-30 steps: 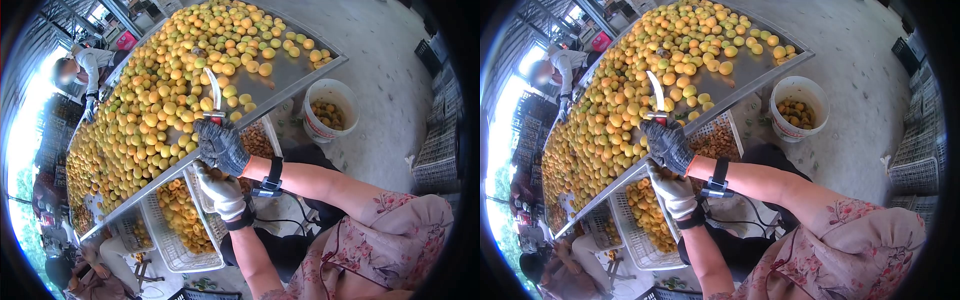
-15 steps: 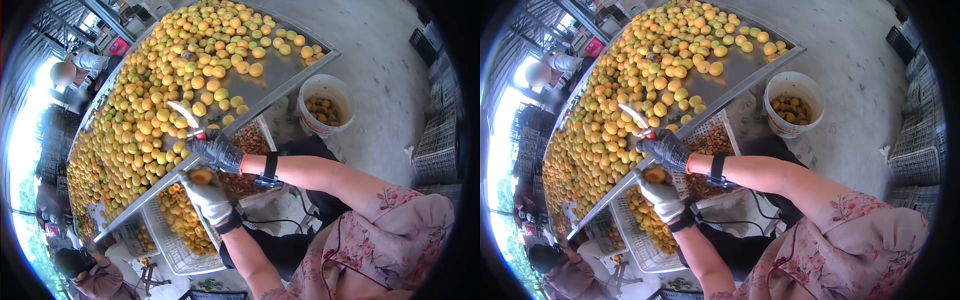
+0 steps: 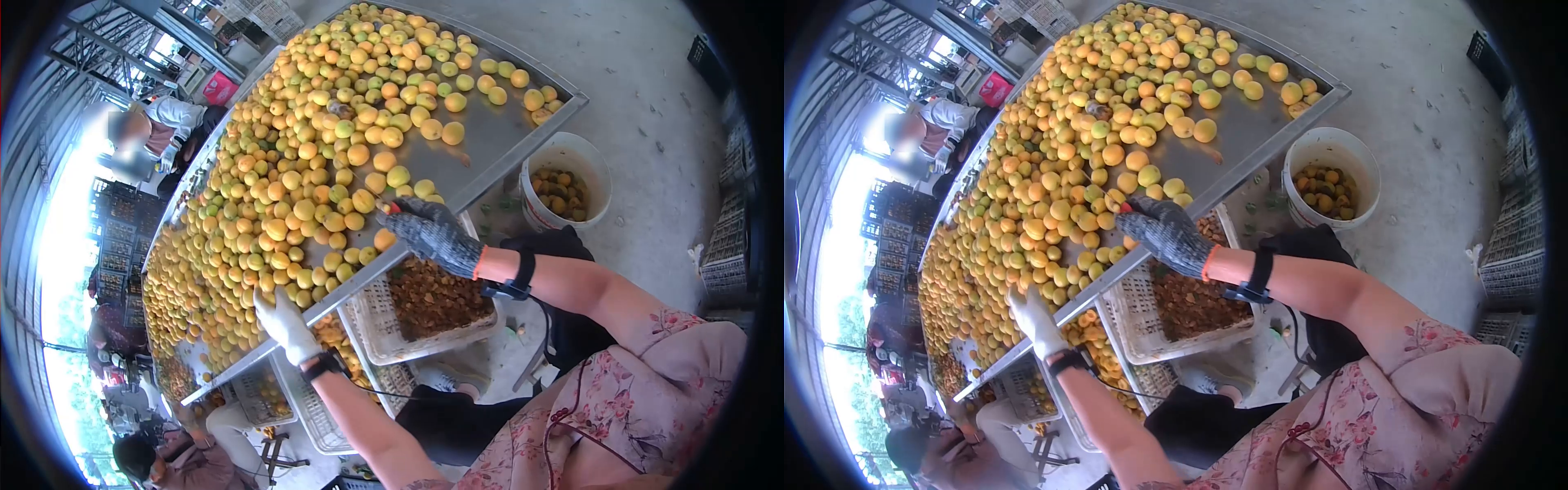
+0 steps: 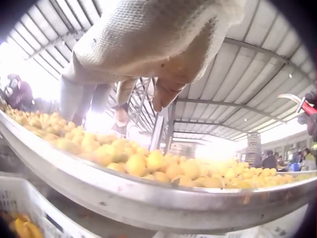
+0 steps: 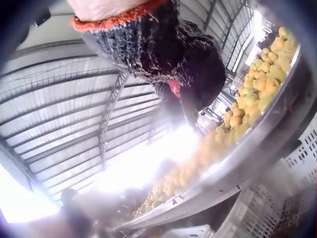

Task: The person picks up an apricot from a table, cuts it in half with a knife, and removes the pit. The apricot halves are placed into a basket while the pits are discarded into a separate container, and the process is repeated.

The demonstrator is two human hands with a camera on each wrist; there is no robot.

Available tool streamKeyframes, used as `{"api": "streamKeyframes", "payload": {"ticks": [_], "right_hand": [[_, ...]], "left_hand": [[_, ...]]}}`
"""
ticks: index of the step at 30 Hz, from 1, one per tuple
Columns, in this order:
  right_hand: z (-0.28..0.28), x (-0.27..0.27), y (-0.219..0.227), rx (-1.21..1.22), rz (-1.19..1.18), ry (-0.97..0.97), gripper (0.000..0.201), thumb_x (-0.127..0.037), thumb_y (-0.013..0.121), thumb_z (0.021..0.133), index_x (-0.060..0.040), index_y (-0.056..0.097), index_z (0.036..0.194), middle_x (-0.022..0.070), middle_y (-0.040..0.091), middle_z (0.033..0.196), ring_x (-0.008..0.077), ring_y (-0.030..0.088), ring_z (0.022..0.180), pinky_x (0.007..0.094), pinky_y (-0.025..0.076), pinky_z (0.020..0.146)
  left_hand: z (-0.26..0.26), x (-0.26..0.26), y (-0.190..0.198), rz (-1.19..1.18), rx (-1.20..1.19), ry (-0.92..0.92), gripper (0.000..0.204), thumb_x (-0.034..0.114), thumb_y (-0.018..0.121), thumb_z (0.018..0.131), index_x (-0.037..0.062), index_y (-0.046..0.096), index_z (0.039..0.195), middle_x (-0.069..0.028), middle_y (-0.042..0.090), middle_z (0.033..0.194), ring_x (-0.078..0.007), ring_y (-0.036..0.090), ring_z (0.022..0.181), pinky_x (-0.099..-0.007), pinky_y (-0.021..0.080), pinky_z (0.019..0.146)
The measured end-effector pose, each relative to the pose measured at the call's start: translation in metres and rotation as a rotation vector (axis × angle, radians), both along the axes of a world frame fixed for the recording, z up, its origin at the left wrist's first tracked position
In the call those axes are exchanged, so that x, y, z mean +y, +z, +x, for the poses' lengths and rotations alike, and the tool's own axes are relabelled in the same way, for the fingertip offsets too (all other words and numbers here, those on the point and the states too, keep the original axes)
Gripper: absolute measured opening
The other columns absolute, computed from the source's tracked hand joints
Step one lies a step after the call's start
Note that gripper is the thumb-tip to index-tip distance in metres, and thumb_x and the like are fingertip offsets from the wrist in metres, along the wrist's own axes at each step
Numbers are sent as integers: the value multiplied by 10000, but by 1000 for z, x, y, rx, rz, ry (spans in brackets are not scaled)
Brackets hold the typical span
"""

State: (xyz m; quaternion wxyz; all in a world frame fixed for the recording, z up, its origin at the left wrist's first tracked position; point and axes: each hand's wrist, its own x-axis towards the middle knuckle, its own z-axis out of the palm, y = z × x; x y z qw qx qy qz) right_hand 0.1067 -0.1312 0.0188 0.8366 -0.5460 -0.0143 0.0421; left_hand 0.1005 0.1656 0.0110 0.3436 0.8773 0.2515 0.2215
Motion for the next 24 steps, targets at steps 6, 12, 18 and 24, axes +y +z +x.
{"api": "streamKeyframes", "payload": {"ticks": [6,12,18,24], "right_hand": [[11,-1,5,144,44,64,194,-245,610,891,-63,656,942,-58,529,648,31,436,574,215,341,489],[19,-6,2,192,56,137,233,-199,593,917,-71,639,1106,-63,573,729,17,444,561,171,356,483],[10,3,7,78,-47,97,232,-187,615,899,-26,643,1064,-13,618,803,48,528,710,224,450,620],[-6,15,-12,146,355,341,265,-194,617,896,-21,632,1095,41,678,905,93,583,760,275,474,670]], "left_hand": [[126,14,-4,601,489,-141,741,353,664,788,92,323,1392,-167,361,1414,-336,300,1317,-473,293,1047],[169,25,-8,677,605,-325,682,258,700,749,132,401,1350,-162,490,1308,-321,408,1251,-446,307,1035],[118,21,19,-739,-29,-507,381,200,567,854,-6,529,1172,-98,590,1024,-203,583,931,-335,510,780],[10,-50,50,-1220,-307,-588,339,300,470,948,-15,528,1061,-81,618,895,-178,615,771,-307,545,687]]}}
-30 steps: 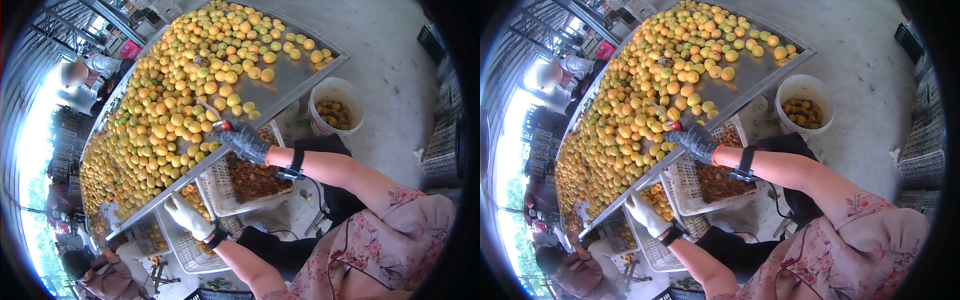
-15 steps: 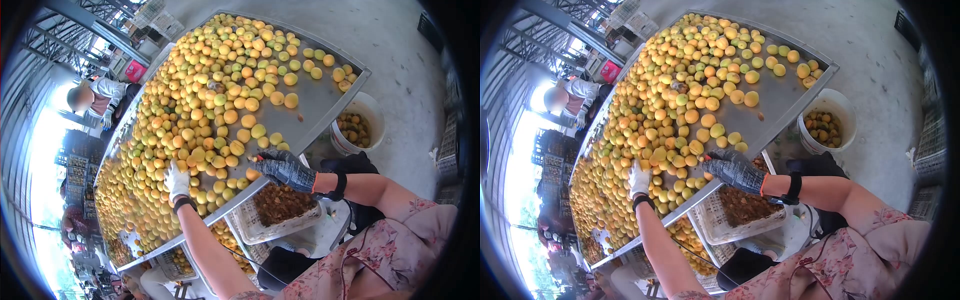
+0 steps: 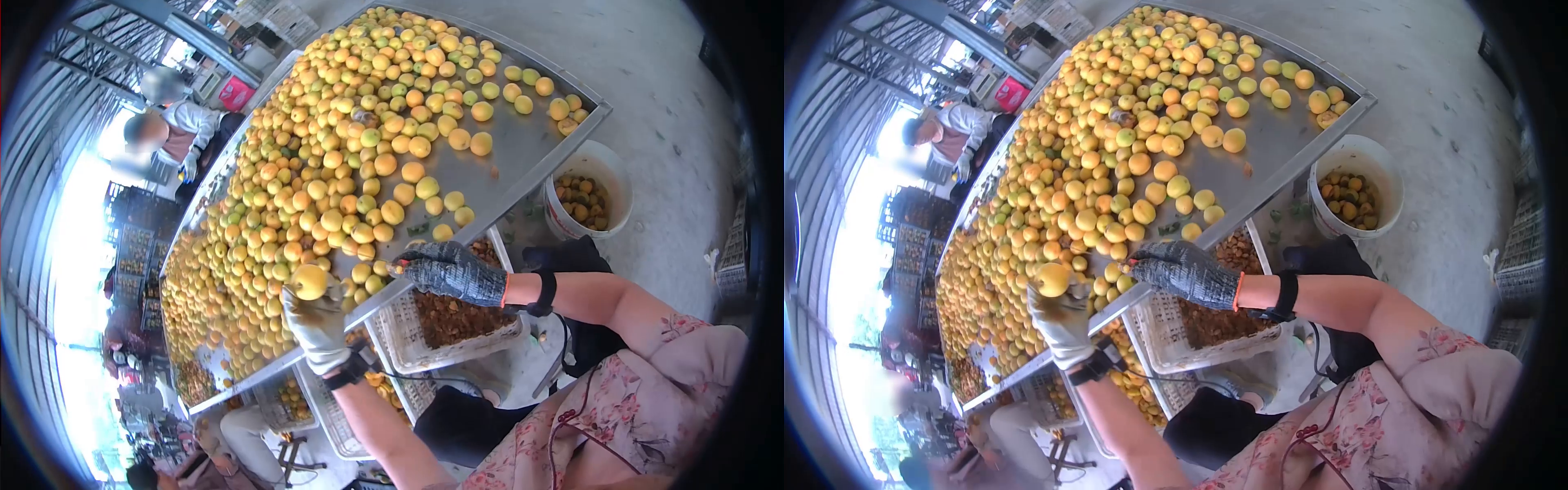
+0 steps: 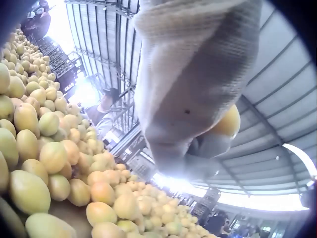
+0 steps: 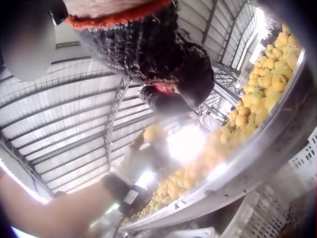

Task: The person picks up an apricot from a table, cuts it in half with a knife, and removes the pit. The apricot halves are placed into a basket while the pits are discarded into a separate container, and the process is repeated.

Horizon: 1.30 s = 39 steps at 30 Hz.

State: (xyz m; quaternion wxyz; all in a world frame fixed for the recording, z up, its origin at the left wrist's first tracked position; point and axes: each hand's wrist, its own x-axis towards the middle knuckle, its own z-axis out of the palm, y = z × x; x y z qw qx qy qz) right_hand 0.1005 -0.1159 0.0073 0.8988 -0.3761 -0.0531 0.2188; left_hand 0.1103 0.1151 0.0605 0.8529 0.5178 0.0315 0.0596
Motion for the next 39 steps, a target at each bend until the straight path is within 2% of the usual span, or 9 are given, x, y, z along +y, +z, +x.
{"api": "streamKeyframes", "payload": {"ticks": [2,10,18,20,28,31,36,38,39], "right_hand": [[-17,1,17,-460,-557,-43,244,-197,592,908,-32,636,1081,85,670,907,157,618,764,312,480,683],[-60,27,3,-701,-540,-80,247,-226,597,897,-38,631,1054,118,655,911,207,614,839,335,474,756],[-49,40,7,-376,-460,21,226,-233,663,836,-19,602,877,88,597,722,152,539,668,325,440,639],[-42,44,6,-421,-674,106,238,-204,660,859,-48,589,1025,-28,563,825,30,477,751,204,421,623],[-47,36,27,-163,-479,314,204,-162,649,810,-58,547,952,-13,483,624,55,413,454,215,328,387],[-48,36,35,-184,-463,314,220,-189,643,834,-51,552,979,-11,502,643,100,470,498,249,396,456],[-63,33,14,-855,-633,-104,295,-259,591,902,-30,576,1086,103,623,756,264,620,703,383,482,666],[-74,30,10,-970,-796,-68,298,-305,541,918,-31,613,1012,188,633,795,340,621,697,412,479,629],[-79,31,6,-928,-776,-34,330,-335,519,925,-34,622,1015,194,640,832,367,620,745,440,479,643]], "left_hand": [[-26,-17,-8,-234,131,153,483,494,447,922,35,556,1029,-108,620,860,-222,602,729,-352,526,669],[-106,-58,-20,-269,9,210,449,442,470,942,24,542,1092,-92,600,932,-171,561,717,-239,445,565],[-110,-61,-58,507,-60,327,467,433,319,991,44,535,1130,-50,575,1019,-113,539,821,-209,439,649],[-109,-66,-62,509,-43,329,449,384,271,1000,41,533,1121,-56,574,1025,-119,540,840,-221,452,683],[-118,-65,-51,552,117,316,399,328,298,985,26,538,1091,-94,554,1040,-173,539,886,-290,469,769],[-112,-67,-52,-38,110,432,478,542,428,920,92,524,1052,-38,555,902,-107,474,632,-223,388,546],[-118,-41,-64,-229,-11,338,434,365,441,958,42,440,1248,-108,539,1096,-182,565,886,-281,507,734],[-119,-47,-70,950,-427,704,539,70,594,862,-13,337,1329,-135,532,1102,-188,562,922,-307,506,812],[-123,-45,-72,1007,-231,731,738,-139,593,746,-78,217,1379,-180,521,1160,-218,559,1005,-344,470,918]]}}
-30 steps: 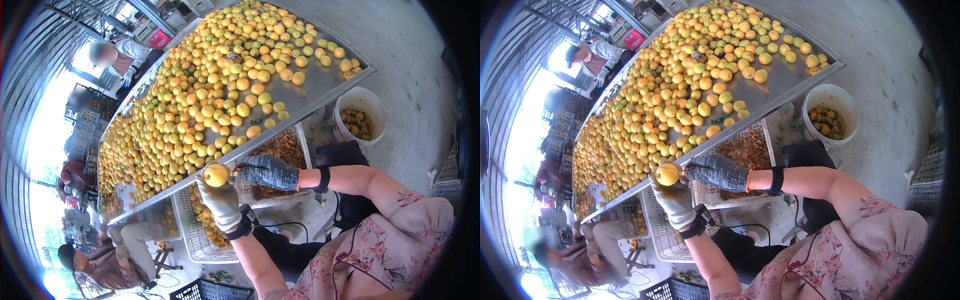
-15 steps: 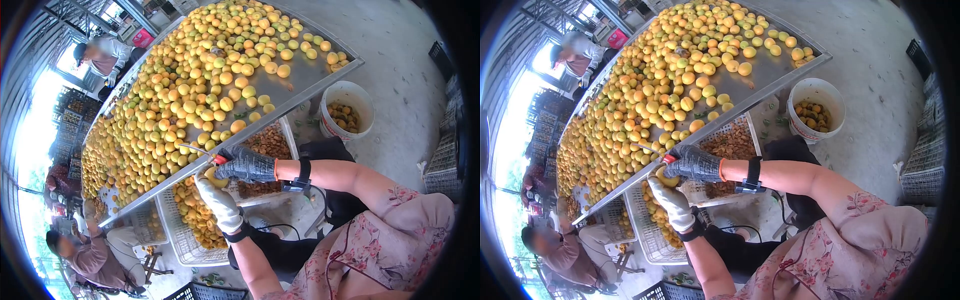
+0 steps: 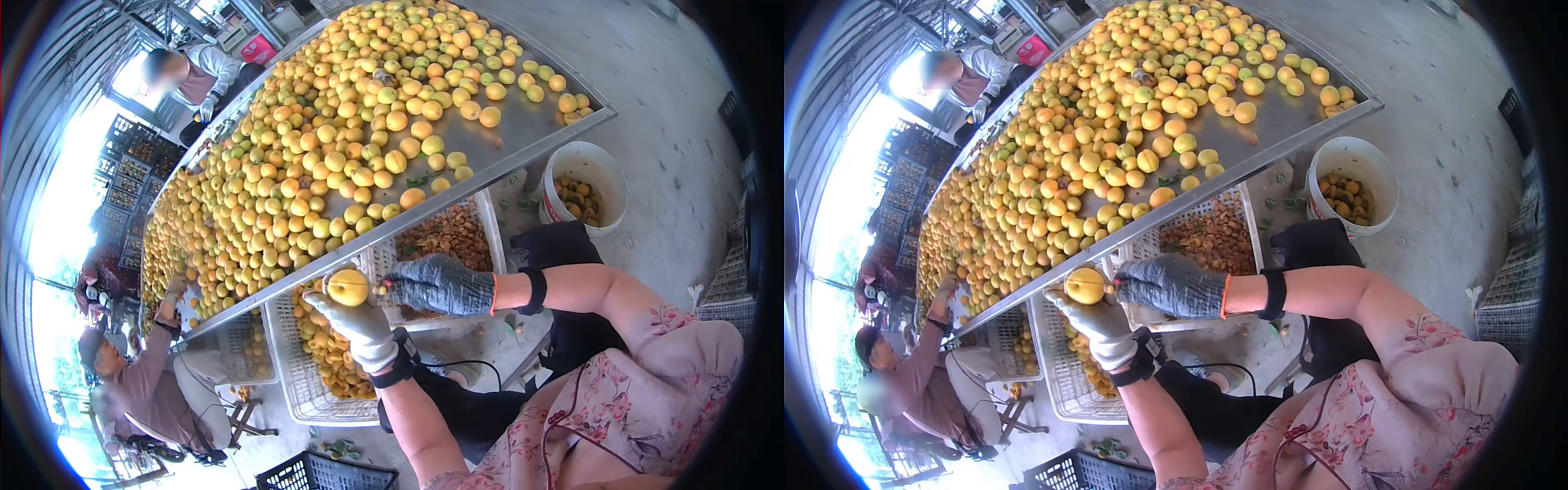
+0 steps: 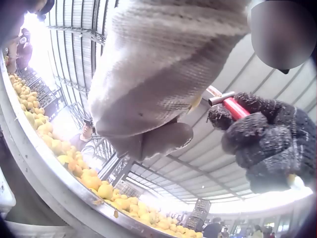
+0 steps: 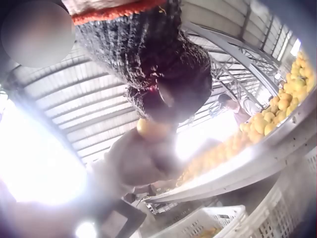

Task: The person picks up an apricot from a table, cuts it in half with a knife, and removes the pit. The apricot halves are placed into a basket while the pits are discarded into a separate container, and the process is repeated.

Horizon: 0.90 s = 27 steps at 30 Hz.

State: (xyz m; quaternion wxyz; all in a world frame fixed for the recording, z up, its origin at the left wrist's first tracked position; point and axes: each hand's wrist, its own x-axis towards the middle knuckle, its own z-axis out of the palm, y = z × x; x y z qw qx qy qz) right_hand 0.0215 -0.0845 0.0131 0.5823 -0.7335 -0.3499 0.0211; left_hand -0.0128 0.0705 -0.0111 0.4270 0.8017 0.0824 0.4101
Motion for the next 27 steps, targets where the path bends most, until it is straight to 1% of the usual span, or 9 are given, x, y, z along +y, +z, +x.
{"api": "streamKeyframes", "payload": {"ticks": [5,7,11,13,16,20,22,25,27], "right_hand": [[-6,-1,-9,-11,-54,15,307,-314,530,917,-38,631,1006,172,646,812,358,623,721,425,481,633],[-6,-2,-8,0,-46,11,298,-305,529,918,-42,634,1012,167,648,809,348,627,728,418,482,647],[-5,0,-17,-12,-65,7,287,-299,526,919,-53,634,1022,160,653,830,332,634,764,414,483,682],[-2,7,-32,-156,-74,-14,254,-267,531,918,-59,641,1013,151,657,853,317,638,790,405,479,702],[-1,10,-43,50,32,42,197,-148,581,893,-17,644,1026,158,654,942,294,641,812,358,493,659],[5,10,-31,232,126,89,154,-89,592,878,-20,650,1003,142,661,898,239,634,753,329,491,651],[11,10,-28,165,31,104,156,-64,594,868,-17,650,1007,137,660,869,168,593,705,299,482,636],[7,14,-19,257,166,120,151,-83,595,880,-14,650,1002,93,663,811,120,550,679,290,472,613],[4,22,-28,406,265,162,154,-89,599,883,-13,651,1006,70,660,798,108,542,677,283,471,604]], "left_hand": [[5,0,3,-123,42,23,783,-86,591,750,-135,142,1390,-241,472,1280,-286,510,1156,-343,399,1002],[4,2,-5,87,92,154,811,-87,609,732,-147,135,1386,-270,448,1299,-309,477,1200,-364,364,1034],[6,-8,7,44,178,127,733,-10,569,811,-169,127,1375,-294,407,1331,-337,448,1228,-379,337,1054],[19,-11,5,-797,-91,-95,585,434,393,971,34,298,1387,-142,495,1259,-236,540,1092,-315,484,858],[22,-11,10,-1020,-55,-160,661,566,320,947,73,332,1388,-96,498,1265,-218,524,1102,-302,474,852],[12,-2,13,-1056,18,-231,650,541,334,955,62,328,1394,-114,491,1264,-224,520,1104,-324,458,890],[9,5,25,-1053,40,-553,601,449,407,962,33,326,1388,-133,496,1244,-230,514,1106,-345,449,913],[-5,-4,53,-720,55,-601,549,307,486,949,-7,333,1371,-151,504,1224,-233,525,1083,-359,440,929],[-6,5,39,-773,55,-570,488,198,533,920,-27,376,1323,-154,536,1170,-231,535,1068,-355,437,934]]}}
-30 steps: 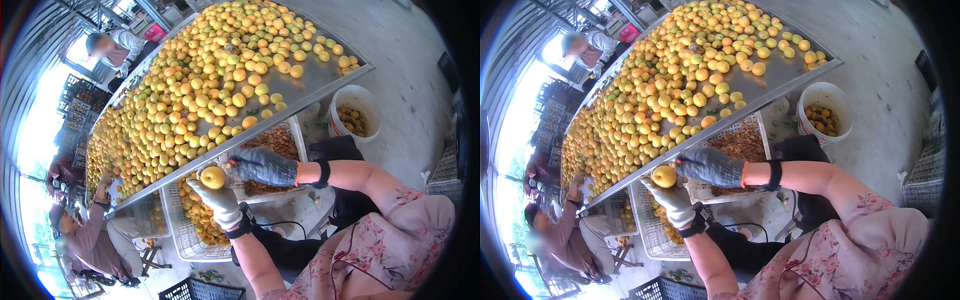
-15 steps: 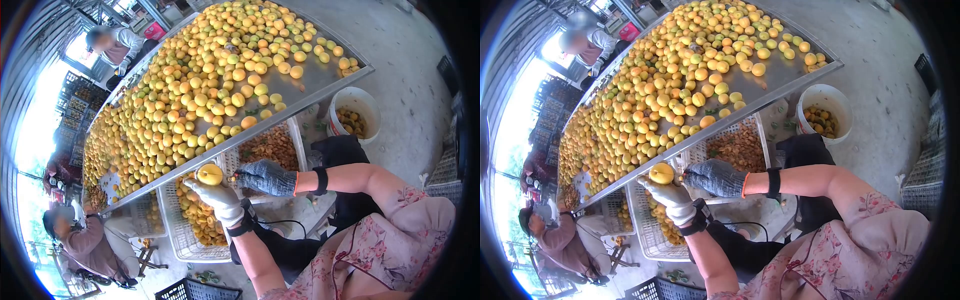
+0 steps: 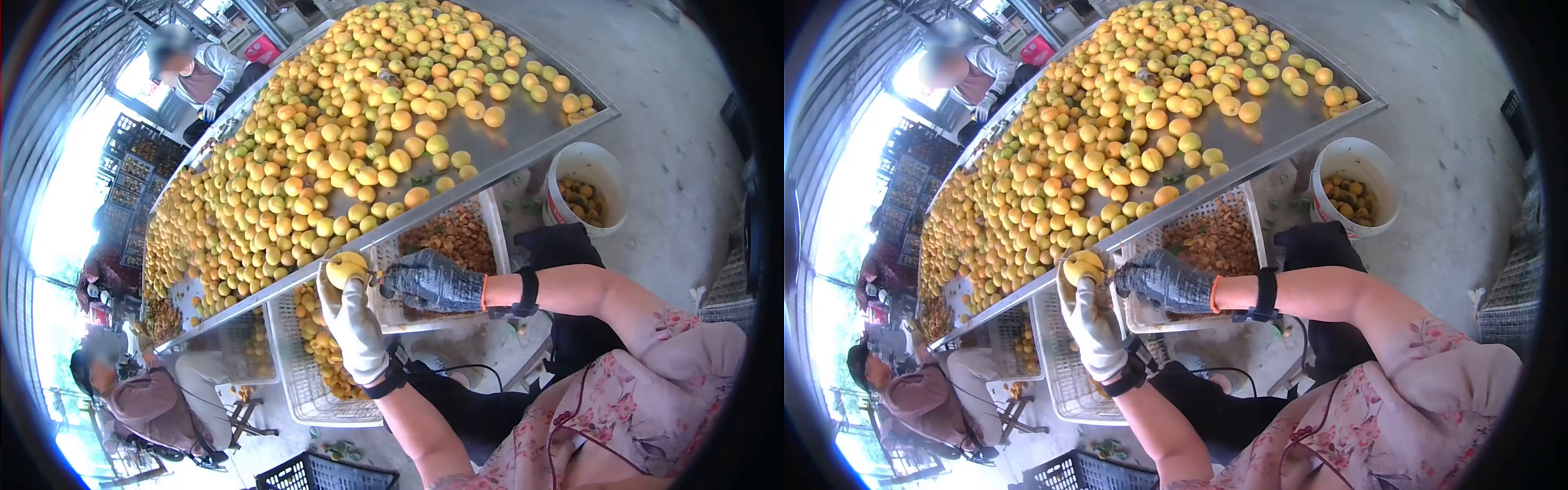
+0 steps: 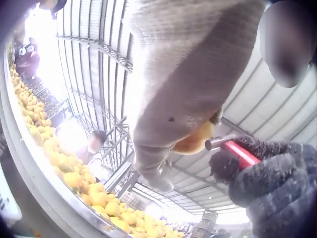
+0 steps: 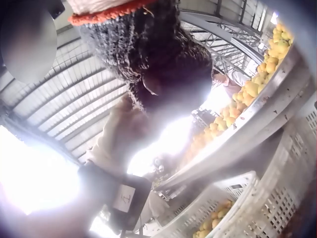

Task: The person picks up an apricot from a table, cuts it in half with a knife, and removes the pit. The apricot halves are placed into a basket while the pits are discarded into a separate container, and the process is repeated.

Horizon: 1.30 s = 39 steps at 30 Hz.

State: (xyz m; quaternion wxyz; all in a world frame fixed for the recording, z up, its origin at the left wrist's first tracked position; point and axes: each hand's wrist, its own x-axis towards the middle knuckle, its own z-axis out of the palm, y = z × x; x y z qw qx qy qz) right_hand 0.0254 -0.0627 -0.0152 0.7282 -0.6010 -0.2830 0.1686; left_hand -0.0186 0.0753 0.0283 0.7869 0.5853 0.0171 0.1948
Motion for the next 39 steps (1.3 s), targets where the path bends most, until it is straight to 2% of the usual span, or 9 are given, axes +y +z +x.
{"api": "streamKeyframes", "payload": {"ticks": [7,10,12,14,16,20,26,34,39], "right_hand": [[-13,15,12,385,3,38,146,-111,594,900,-32,657,1007,-4,623,790,57,510,701,238,460,610],[-10,22,4,350,305,53,214,-98,648,862,-40,647,1068,-8,638,836,76,511,672,239,481,628],[-4,14,2,520,-17,25,192,-120,643,870,-48,658,1047,-14,642,826,63,511,683,234,467,614],[-4,17,-15,130,-21,-30,166,-168,630,888,-61,677,1006,-36,604,763,42,478,688,226,433,572],[-4,20,-6,591,13,43,173,-214,618,901,-58,685,933,-41,567,702,43,471,653,220,402,533],[-6,20,-4,373,-56,16,189,-227,619,901,-49,681,893,-37,563,679,53,476,597,219,398,514],[-5,11,6,458,-95,11,209,-190,578,918,-14,681,966,31,658,762,58,504,692,262,449,610],[-1,12,-3,-31,-226,-104,217,-207,582,914,-29,684,988,79,662,733,76,513,668,288,456,617],[4,14,1,153,-158,-30,253,-241,574,918,-15,678,967,94,670,738,126,561,651,320,457,614]], "left_hand": [[7,-19,-12,-391,60,83,587,552,458,913,13,503,1139,-124,607,974,-230,597,864,-342,481,815],[4,-8,-8,-428,106,-23,537,493,466,931,24,482,1193,-124,570,1071,-252,556,987,-389,449,884],[5,-5,-10,-394,93,3,505,450,490,934,36,469,1222,-120,541,1144,-241,536,1047,-382,440,904],[7,-7,-9,-226,30,123,490,382,485,938,13,455,1259,-129,555,1122,-220,516,1079,-349,434,922],[7,-4,-21,-184,29,149,478,386,493,929,34,446,1249,-123,569,1064,-215,527,1048,-353,447,886],[3,-7,-24,-539,-63,-146,479,479,438,947,48,489,1150,-136,623,918,-218,560,920,-359,439,844],[5,1,-14,-258,225,155,469,414,509,928,41,476,1210,-91,607,1009,-125,545,804,-241,426,623],[6,5,-15,-339,192,125,403,334,512,935,-2,527,1158,-78,575,993,-126,561,844,-224,455,693],[2,-5,-8,-67,186,232,416,338,518,931,-1,508,1173,-68,575,981,-121,531,877,-233,425,768]]}}
